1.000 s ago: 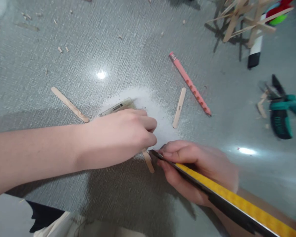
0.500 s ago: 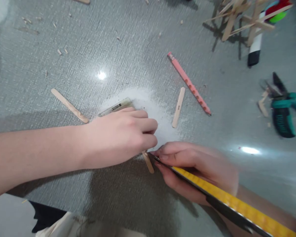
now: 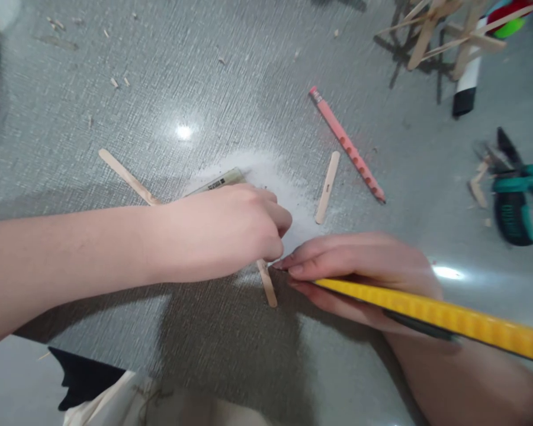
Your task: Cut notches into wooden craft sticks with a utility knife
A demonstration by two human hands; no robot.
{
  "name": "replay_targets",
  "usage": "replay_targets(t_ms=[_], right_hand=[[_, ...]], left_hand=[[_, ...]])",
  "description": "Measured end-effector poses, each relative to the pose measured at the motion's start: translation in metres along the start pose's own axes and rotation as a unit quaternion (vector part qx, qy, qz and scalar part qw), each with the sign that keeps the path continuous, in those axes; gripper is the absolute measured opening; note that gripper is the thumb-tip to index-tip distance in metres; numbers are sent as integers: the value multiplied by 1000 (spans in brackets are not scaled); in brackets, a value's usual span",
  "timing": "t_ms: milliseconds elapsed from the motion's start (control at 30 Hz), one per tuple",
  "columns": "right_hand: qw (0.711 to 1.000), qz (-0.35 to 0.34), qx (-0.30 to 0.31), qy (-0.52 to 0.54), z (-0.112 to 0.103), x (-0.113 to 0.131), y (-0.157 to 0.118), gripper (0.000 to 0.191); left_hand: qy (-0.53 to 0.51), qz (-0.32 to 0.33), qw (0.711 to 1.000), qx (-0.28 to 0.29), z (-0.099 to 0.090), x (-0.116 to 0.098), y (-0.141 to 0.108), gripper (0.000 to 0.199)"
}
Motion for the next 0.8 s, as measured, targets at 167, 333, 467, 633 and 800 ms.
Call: replay_targets(t_ms=[167,333,467,633,800], right_hand=[[1000,-12,11,-11,1,1,1,18],[999,-17,28,-10,2,0,1,17],[999,-22,45,-19,5,-1,0,16],[998,-43,44,-26,5,-1,-1,9],[997,-60,42,-21,5,0,-3,11]], left_hand=[[0,-31,999,34,-3,-1,3,25],[1,-17,999,28,-2,-4,3,20],[-3,-13,999,34,1,-5,5,18],[2,-17,998,58,2,-5,8,17],[5,-23,997,69,4,-4,7,18]])
Point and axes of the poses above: each hand's wrist, its own y-axis towards the middle knuckle, its own z-axis out of the palm, x = y × z, the point moved 9 cm from there along y, towards the middle knuckle, and after that the axes turned 11 degrees about -y, right-handed, at the moved point
